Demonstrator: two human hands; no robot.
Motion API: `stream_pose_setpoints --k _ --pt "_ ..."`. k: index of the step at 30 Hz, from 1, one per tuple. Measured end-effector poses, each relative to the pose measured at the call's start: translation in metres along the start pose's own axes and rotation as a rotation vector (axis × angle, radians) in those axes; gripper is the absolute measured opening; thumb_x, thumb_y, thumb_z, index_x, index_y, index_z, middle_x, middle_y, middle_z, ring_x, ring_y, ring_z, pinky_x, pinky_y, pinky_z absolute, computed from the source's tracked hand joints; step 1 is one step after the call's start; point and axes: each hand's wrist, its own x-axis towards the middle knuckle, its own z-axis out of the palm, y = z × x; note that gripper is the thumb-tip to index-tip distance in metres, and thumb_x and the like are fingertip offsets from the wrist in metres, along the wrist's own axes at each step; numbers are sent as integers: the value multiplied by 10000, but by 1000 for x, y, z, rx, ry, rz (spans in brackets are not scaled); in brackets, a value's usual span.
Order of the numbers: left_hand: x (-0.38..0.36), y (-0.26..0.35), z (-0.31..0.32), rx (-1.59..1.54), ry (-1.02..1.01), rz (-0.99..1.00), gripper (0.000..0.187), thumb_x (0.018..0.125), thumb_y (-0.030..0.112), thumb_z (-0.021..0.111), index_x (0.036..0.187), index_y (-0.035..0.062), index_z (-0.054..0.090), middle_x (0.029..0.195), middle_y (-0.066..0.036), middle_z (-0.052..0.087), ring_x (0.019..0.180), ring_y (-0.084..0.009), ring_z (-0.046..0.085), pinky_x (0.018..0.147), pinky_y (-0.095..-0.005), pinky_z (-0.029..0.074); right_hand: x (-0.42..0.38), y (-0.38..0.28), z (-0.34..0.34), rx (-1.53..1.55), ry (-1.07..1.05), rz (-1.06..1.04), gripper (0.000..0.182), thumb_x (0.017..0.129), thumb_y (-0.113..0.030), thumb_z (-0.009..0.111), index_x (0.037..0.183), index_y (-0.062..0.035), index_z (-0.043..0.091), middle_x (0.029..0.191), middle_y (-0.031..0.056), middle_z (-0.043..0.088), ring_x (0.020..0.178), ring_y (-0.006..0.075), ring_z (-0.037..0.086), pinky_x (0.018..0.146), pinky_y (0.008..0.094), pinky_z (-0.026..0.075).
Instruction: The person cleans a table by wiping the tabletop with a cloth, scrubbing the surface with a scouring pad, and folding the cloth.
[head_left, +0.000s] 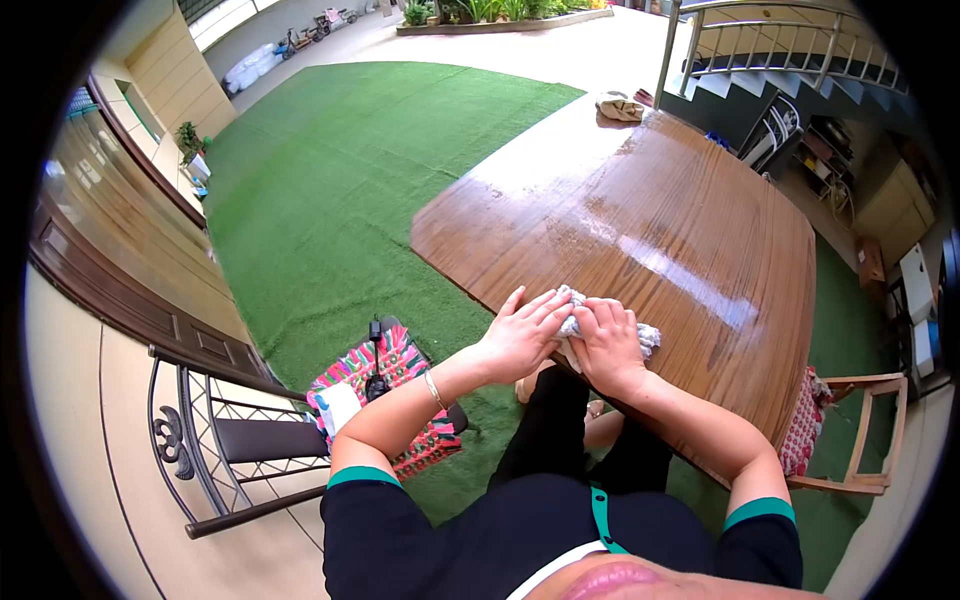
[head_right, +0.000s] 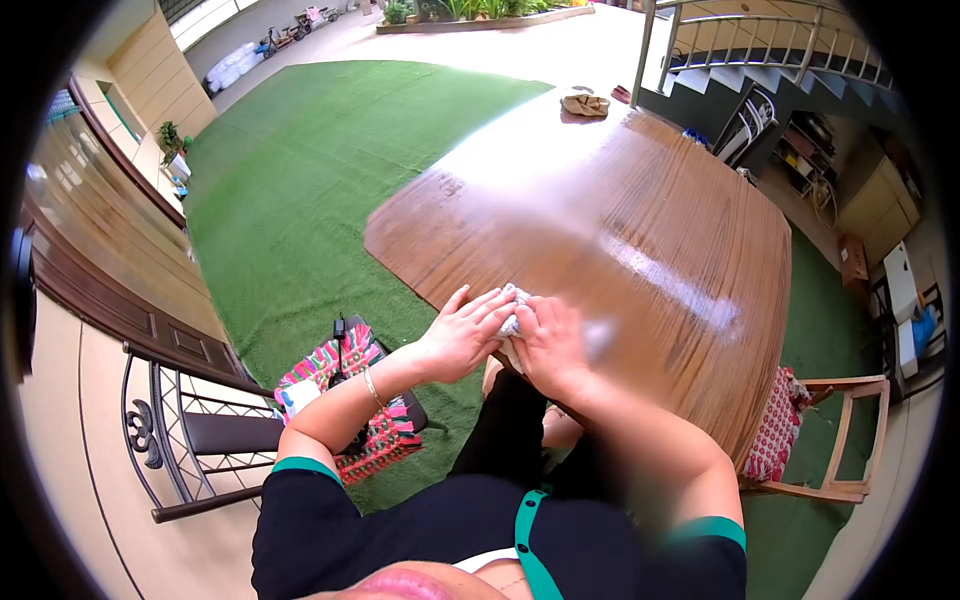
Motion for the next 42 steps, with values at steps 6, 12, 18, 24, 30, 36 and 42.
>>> stream_pose_setpoints --k 6,12,18,24,30,36,42 --pt "47 -28 9 26 -26 -97 598 1006 296 492 1542 115 300 1633 -98 257 1519 -267 201 1207 -587 131 41 32 15 -53 29 14 386 868 -199 622 1227 -86 540 1255 127 549 1163 331 500 960 466 397" --pt "98 -56 5 -31 -108 -177 610 1015 310 448 1568 140 254 1655 -92 197 1537 -274 138 1211 -599 97 82 67 27 -88 52 38 376 882 -222 597 1229 -86 546 1232 123 562 1164 330 507 966 483 403" --pt "138 -76 16 -115 6 -252 606 932 149 500 1521 133 360 1641 -93 236 1521 -284 191 1212 -596 108 117 72 29 -157 -43 290 338 907 -244 579 1209 -93 556 1211 115 567 1133 327 523 943 485 418" --pt "137 -70 38 -86 101 -300 615 934 129 471 1533 134 332 1634 -106 244 1514 -289 211 1212 -582 118 111 70 32 -226 -17 294 327 919 -271 580 1221 -145 586 1212 71 592 1119 315 536 920 480 433" --pt "77 -32 28 -1 91 -249 582 994 301 480 1522 99 344 1616 -130 289 1508 -293 232 1221 -538 129 61 62 23 -100 76 33 350 885 -233 629 1224 -150 606 1215 58 608 1141 303 537 924 464 436" --pt "2 -2 23 -2 162 -81 593 962 275 547 1491 69 377 1564 -153 374 1485 -301 285 1201 -524 193 5 9 2 28 141 -51 315 825 -221 697 1121 -127 644 1155 65 632 1114 296 556 901 440 440" --pt "-31 12 14 19 188 -88 603 937 268 595 1487 112 402 1545 -97 419 1460 -258 343 1205 -549 153 -7 -13 1 10 90 -66 351 828 -210 694 1163 -130 622 1177 69 604 1130 288 532 886 433 418"
